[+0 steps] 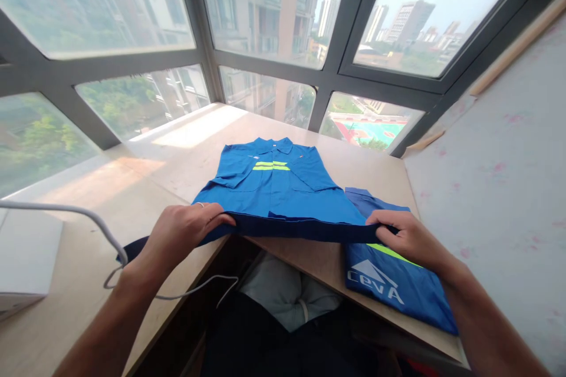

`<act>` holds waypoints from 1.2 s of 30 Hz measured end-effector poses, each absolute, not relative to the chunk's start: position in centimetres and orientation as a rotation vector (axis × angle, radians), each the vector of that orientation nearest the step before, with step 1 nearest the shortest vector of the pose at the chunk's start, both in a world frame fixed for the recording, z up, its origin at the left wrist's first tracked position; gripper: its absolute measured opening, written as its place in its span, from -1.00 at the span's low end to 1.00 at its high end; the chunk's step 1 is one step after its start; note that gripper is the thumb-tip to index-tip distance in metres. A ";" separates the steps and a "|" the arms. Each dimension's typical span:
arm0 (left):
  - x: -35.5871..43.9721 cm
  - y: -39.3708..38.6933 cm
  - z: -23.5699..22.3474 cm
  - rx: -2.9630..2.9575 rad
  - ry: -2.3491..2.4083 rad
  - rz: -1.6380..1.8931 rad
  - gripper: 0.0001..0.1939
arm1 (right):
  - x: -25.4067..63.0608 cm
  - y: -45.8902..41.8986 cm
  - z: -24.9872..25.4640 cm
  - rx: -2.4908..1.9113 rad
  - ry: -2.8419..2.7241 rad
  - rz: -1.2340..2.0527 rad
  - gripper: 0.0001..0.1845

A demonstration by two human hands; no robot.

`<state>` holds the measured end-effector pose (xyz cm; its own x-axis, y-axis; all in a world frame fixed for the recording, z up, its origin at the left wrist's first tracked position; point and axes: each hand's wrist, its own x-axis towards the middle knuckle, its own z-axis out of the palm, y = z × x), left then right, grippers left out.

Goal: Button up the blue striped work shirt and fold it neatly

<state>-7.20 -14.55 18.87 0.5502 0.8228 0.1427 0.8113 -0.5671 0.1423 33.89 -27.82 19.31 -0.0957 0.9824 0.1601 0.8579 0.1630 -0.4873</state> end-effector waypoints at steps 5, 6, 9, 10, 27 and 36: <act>-7.3 -14.5 22.3 2.759 1.155 -0.020 -0.66 | 34.8 -28.2 21.0 -1.641 -2.084 0.475 -0.80; -7.3 -14.6 22.9 2.761 1.172 -0.064 -0.69 | 34.9 -28.2 21.2 -1.629 -2.095 0.488 -0.80; -7.0 -14.9 24.6 2.773 1.335 -0.139 -0.74 | 34.9 -28.1 22.0 -1.596 -2.118 0.520 -0.78; -6.7 -15.0 25.2 2.779 1.422 -0.144 -0.73 | 34.8 -27.9 22.3 -1.588 -2.118 0.522 -0.77; 0.7 -2.0 20.6 2.597 1.832 0.021 -0.31 | 34.5 -13.0 20.1 -1.901 -2.192 0.127 -0.75; -2.9 5.7 15.6 2.630 1.764 -0.103 -0.10 | 34.2 -3.6 15.0 -2.160 -2.265 0.100 -0.72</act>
<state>-2.94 5.68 15.64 0.3784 0.9248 -0.0389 0.9231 -0.3801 -0.0584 34.23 -3.61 14.99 -0.0483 0.9982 -0.0369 0.9975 0.0463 -0.0527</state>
